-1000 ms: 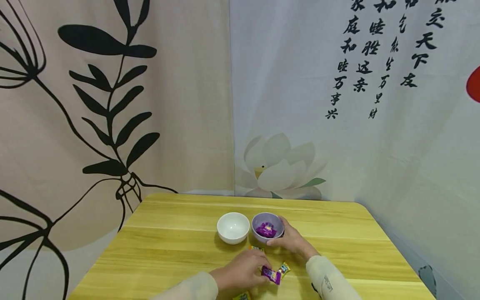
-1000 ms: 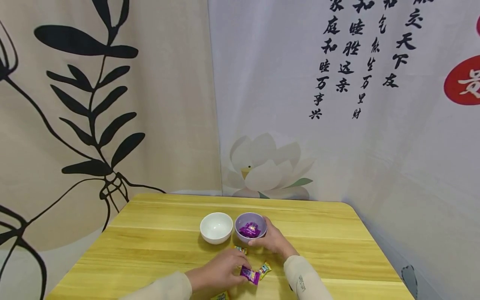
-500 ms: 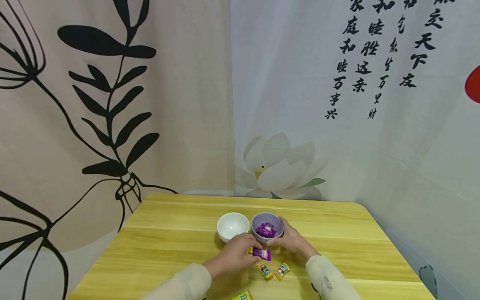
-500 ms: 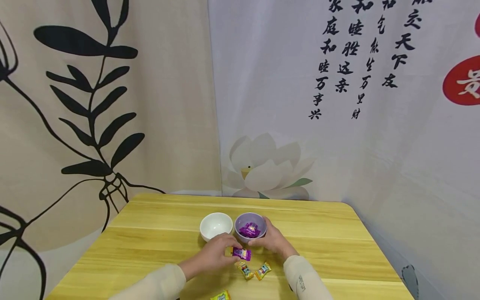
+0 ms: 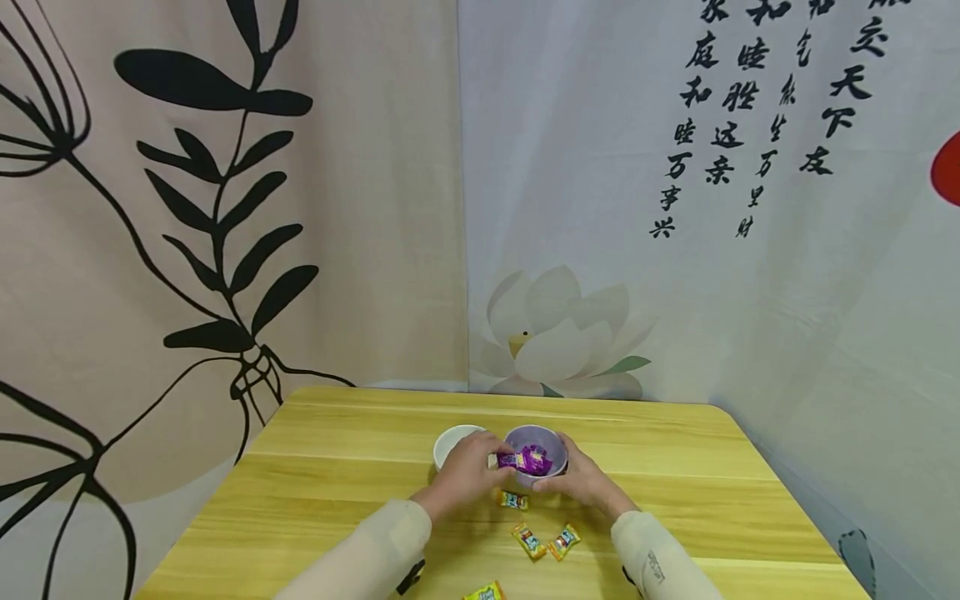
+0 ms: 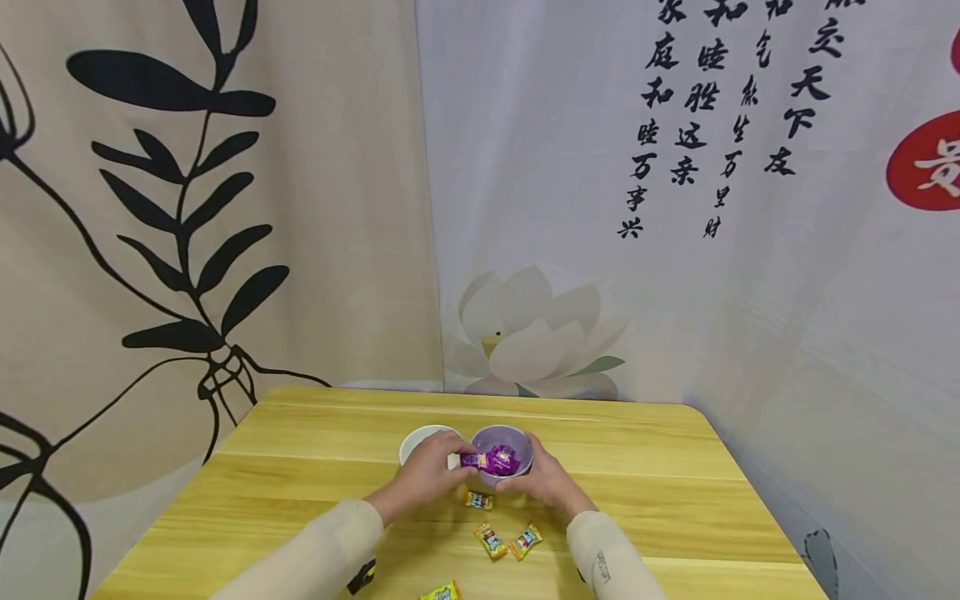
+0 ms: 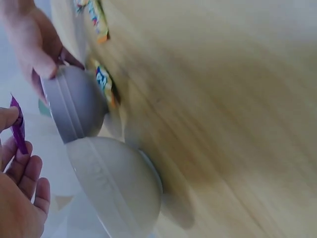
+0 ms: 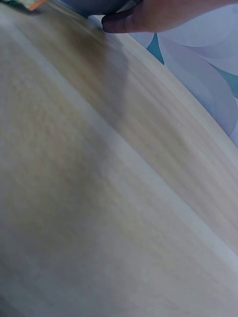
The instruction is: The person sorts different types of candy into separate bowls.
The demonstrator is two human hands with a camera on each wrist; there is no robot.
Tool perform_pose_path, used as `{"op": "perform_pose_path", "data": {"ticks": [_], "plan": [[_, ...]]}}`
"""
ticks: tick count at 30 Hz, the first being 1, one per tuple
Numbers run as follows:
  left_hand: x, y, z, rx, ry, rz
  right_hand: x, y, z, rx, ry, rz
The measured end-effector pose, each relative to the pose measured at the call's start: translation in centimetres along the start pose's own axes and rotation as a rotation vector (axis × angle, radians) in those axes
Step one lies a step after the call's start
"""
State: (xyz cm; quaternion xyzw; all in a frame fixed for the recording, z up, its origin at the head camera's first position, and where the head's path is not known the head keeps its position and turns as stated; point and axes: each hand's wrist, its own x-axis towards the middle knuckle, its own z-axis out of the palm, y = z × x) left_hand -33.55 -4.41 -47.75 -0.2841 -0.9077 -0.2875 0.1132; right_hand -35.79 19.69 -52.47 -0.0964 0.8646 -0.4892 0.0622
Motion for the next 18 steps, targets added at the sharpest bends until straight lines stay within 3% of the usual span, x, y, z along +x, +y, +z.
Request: {"op": "perform_pose_path", "data": {"ticks": [9,18], "plan": [[2.5,0.3,0.2,-0.001,0.039,-0.063,0.2,0.2,-0.2,0.002,-0.003,-0.016],[4.0,0.2,0.8,0.058,0.051,-0.064,0.1,0.1,-0.4,-0.013,-0.021,-0.044]]}}
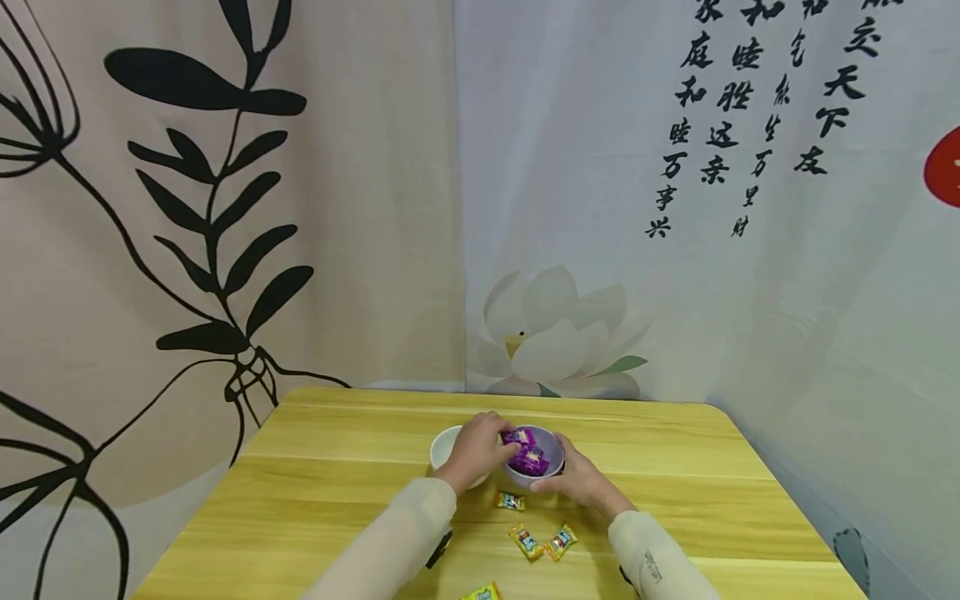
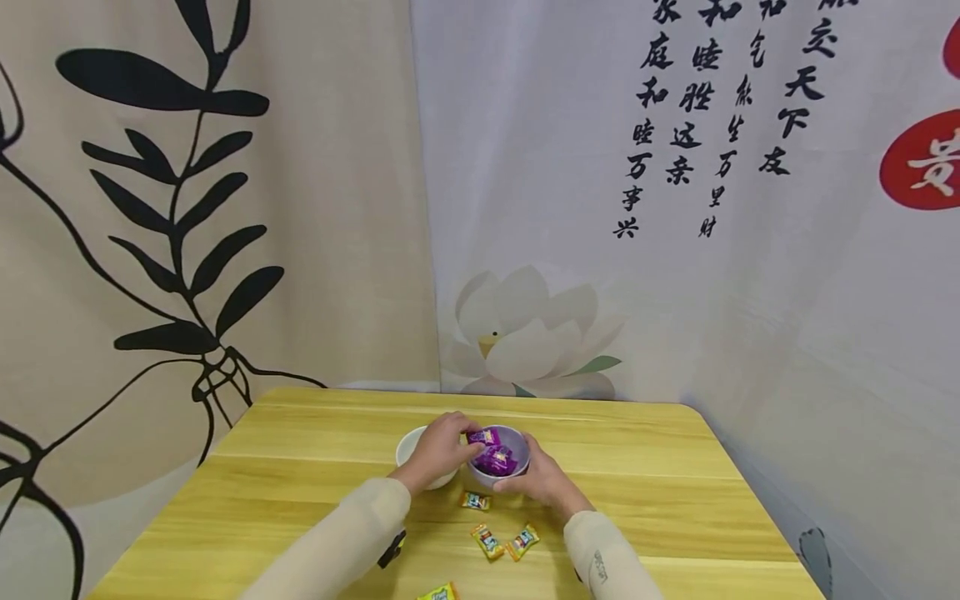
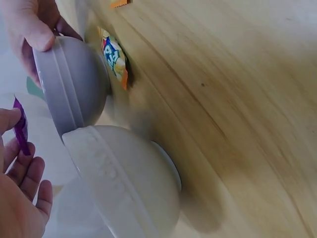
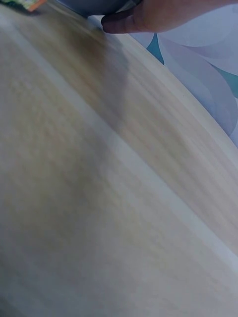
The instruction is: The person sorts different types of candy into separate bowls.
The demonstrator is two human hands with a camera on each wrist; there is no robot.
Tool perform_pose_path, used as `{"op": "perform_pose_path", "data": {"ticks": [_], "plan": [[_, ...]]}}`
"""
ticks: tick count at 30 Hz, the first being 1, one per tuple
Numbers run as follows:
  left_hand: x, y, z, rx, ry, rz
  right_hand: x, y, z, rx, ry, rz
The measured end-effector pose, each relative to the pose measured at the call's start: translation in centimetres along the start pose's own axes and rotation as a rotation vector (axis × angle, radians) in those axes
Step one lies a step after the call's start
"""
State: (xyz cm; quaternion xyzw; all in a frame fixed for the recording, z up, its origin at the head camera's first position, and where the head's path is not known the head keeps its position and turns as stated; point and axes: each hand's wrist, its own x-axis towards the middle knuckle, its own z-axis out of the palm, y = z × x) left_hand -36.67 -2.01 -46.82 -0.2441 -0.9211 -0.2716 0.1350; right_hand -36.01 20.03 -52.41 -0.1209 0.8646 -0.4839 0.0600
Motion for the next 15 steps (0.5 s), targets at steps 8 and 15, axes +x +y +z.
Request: {"op": "perform_pose_path", "data": {"ticks": [8,15], "plan": [[0.9,0.7,1.1,0.021,-0.061,-0.010,0.0,-0.1,-0.1,-0.009,-0.008,-0.028],[0.8,0.8,1.2,0.015,-0.098,0.011,0.0,0.1,-0.1,-0.010,-0.011,-0.043]]}}
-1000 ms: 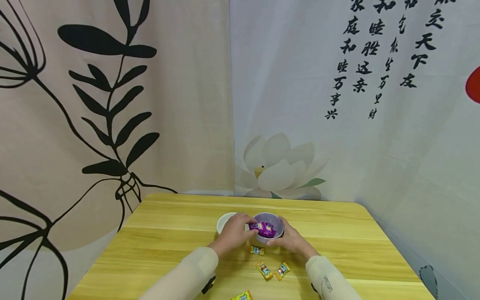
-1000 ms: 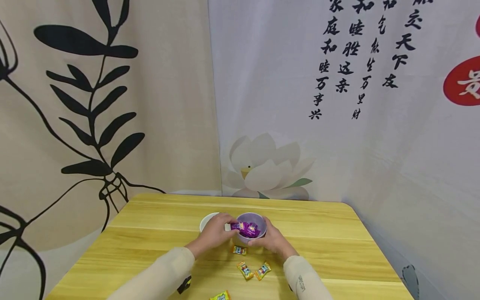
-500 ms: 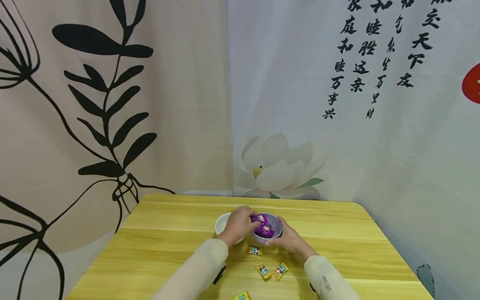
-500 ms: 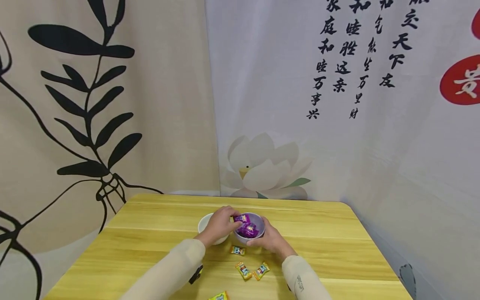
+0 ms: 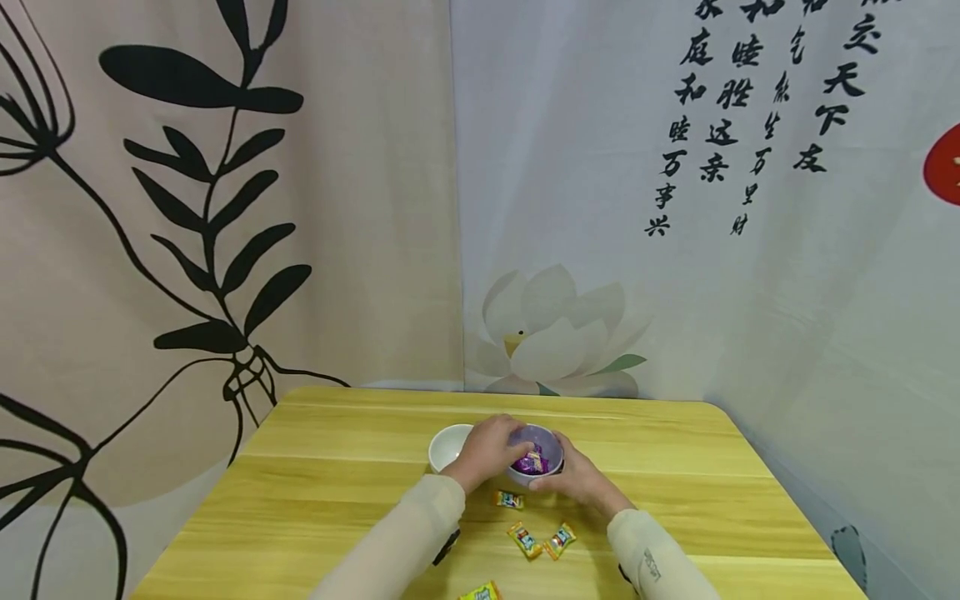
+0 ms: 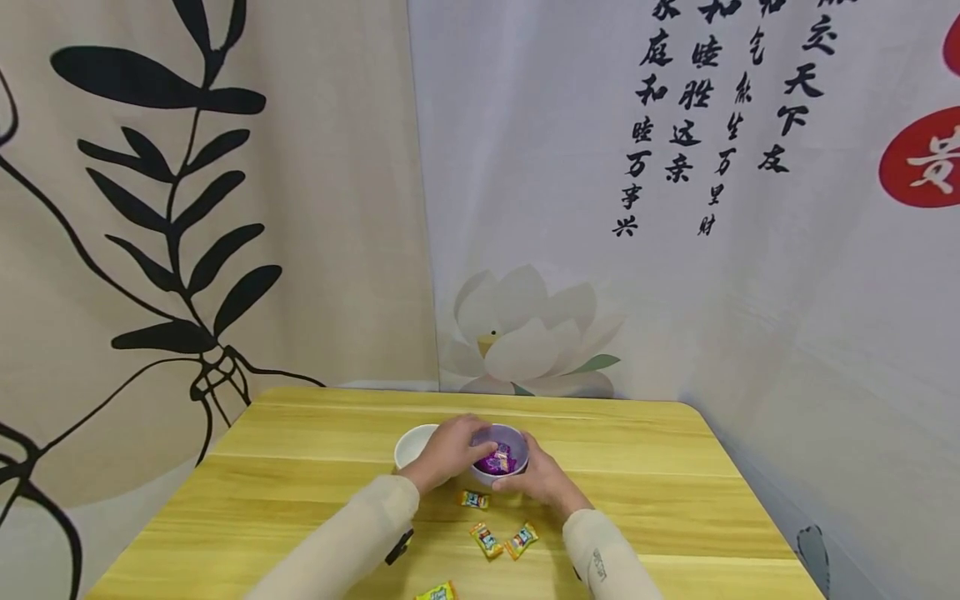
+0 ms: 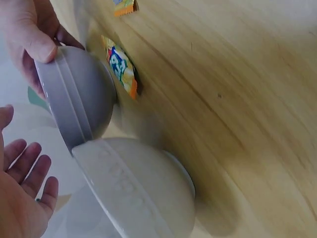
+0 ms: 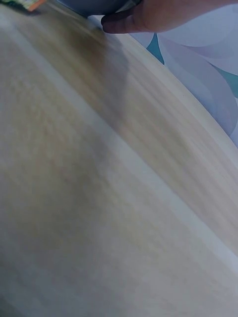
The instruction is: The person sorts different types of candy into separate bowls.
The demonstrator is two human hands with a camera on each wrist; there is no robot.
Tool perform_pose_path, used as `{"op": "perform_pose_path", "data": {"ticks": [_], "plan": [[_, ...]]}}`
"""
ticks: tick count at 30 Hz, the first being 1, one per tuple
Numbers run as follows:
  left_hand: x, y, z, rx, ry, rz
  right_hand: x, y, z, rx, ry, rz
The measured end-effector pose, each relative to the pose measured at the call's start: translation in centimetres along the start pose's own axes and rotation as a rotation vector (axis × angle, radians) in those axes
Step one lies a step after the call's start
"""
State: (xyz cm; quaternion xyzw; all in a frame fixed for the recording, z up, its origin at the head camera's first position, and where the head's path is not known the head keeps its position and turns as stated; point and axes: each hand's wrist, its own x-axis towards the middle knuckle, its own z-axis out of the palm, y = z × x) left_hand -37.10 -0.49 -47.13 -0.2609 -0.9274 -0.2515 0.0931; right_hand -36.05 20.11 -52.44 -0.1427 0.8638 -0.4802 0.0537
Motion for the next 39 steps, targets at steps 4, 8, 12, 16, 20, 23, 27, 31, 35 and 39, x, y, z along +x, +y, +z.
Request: {"op": "perform_pose_path", "data": {"ticks": [4,8,12,16,20,23,27,31,35,39], "plan": [[-0.4,-0.2,-0.9,-0.042,0.003,-0.012,0.0,0.0,0.0,-0.015,0.003,0.010],[-0.8,-0.7,-1.6,-0.057,-0.009,-0.051,0.0,0.0,0.1,-0.027,0.012,0.027],[-1.2,-1.5,-2.1,-0.054,-0.025,-0.056,0.1,0.0,0.2,-0.023,0.024,0.048],[-1.6,-2.5,-2.7,-0.073,-0.035,-0.049,0.0,-0.1,0.3,-0.020,0.032,0.052],[-2.2,-3.8,-3.2,-0.080,-0.031,-0.064,0.0,-0.2,0.4,-0.015,0.033,0.059],[-2.6,-4.9,-3.6,-0.067,-0.016,-0.071,0.0,-0.2,0.4,-0.011,0.037,0.063],[-3.3,-6.4,-4.0,-0.039,0.006,-0.075,0.0,-0.3,0.4,-0.018,0.042,0.065],[-4.1,-7.8,-4.3,-0.044,0.012,-0.095,-0.1,-0.3,0.4,-0.016,0.042,0.065],[-4.9,-9.0,-4.4,-0.064,0.001,-0.125,-0.1,-0.2,0.4,-0.012,0.043,0.063],[-5.5,-9.7,-4.5,-0.079,-0.017,-0.157,-0.1,-0.2,0.4,-0.005,0.043,0.065]]}}
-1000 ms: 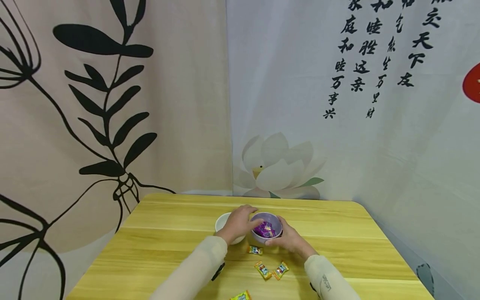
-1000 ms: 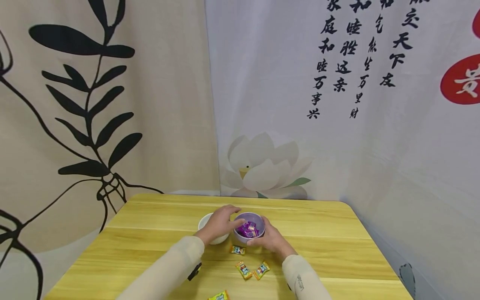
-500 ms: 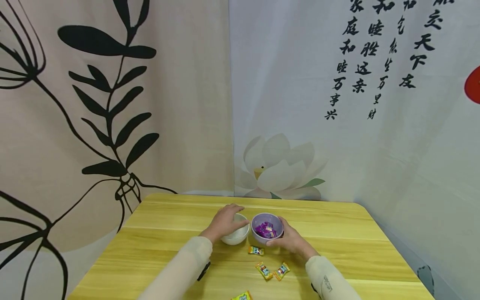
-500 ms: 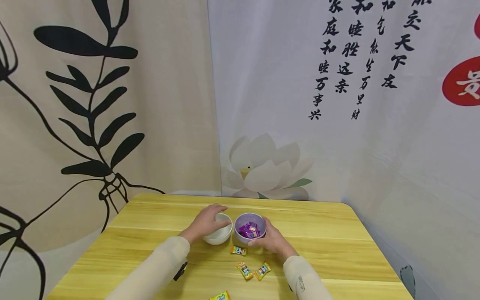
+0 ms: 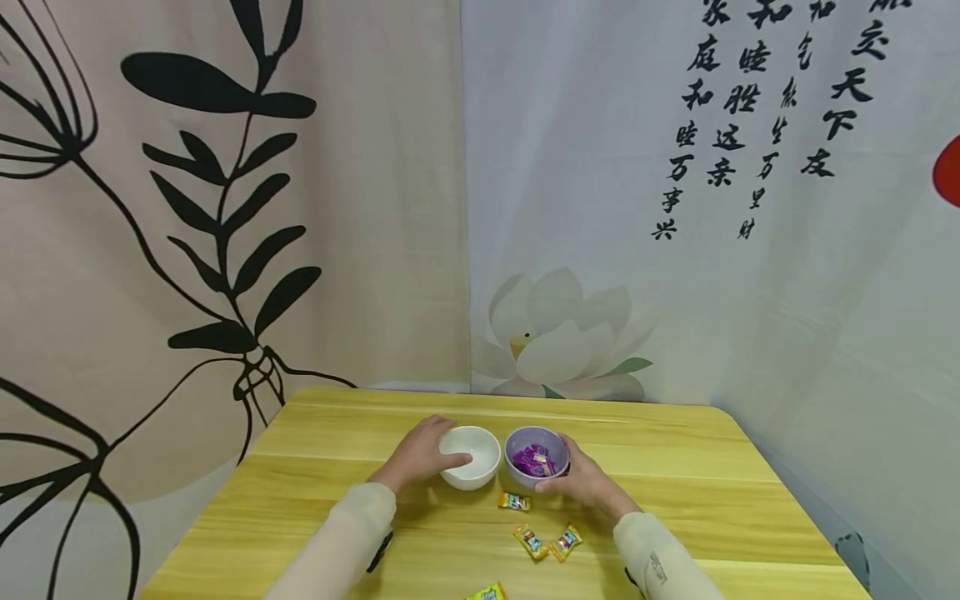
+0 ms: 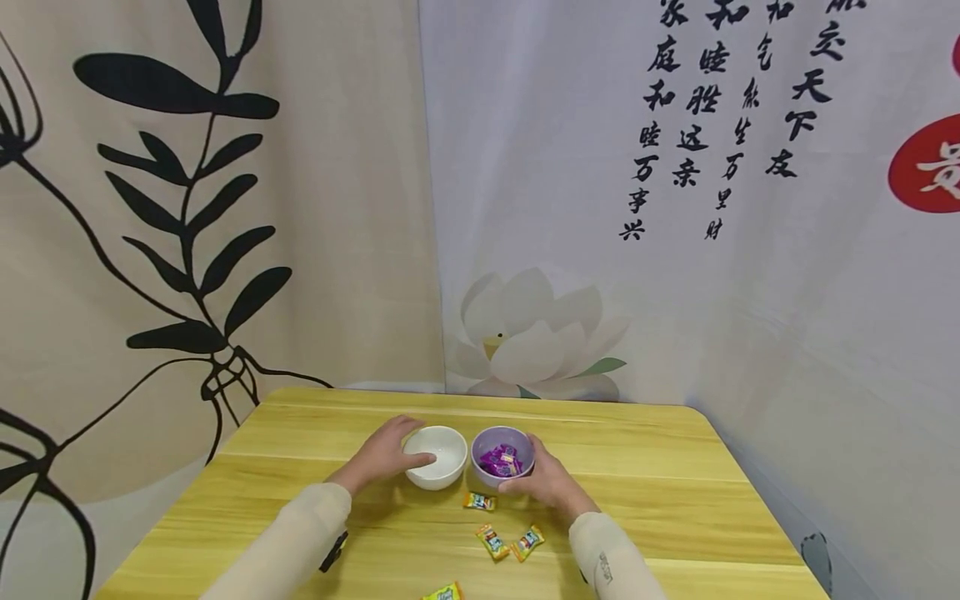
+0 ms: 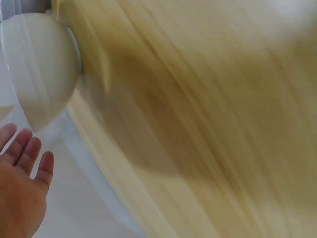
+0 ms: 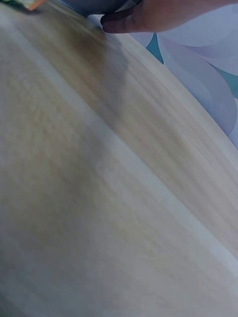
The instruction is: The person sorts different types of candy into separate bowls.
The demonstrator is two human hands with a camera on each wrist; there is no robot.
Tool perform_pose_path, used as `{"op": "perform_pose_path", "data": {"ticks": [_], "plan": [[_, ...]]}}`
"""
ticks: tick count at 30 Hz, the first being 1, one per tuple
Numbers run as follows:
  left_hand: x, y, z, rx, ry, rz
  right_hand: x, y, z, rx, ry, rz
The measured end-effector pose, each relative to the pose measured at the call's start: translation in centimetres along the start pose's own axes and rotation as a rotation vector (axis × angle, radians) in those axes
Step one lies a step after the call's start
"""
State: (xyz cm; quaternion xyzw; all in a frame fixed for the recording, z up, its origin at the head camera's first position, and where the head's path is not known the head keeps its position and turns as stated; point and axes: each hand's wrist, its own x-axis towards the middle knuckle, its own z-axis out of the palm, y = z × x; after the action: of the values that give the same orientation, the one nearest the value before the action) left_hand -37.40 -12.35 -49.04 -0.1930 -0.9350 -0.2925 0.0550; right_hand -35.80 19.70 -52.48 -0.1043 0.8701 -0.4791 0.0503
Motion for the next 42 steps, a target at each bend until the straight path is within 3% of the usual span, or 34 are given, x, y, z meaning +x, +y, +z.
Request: {"op": "perform_pose_path", "data": {"ticks": [16,33,38,42], "plan": [[-0.8,-0.7,1.2,-0.089,-0.104,-0.110,-0.2,-0.3,0.1,0.002,-0.001,0.031],[-0.7,-0.6,1.2,-0.096,-0.135,-0.080,-0.6,-0.3,-0.3,-0.004,-0.012,0.022],[-0.8,-0.2,1.0,-0.097,-0.143,-0.118,-1.0,-0.3,-1.4,0.010,0.016,0.004],[-0.9,-0.1,0.9,-0.089,-0.141,-0.123,-1.5,-0.3,-2.4,-0.026,0.085,-0.019]]}}
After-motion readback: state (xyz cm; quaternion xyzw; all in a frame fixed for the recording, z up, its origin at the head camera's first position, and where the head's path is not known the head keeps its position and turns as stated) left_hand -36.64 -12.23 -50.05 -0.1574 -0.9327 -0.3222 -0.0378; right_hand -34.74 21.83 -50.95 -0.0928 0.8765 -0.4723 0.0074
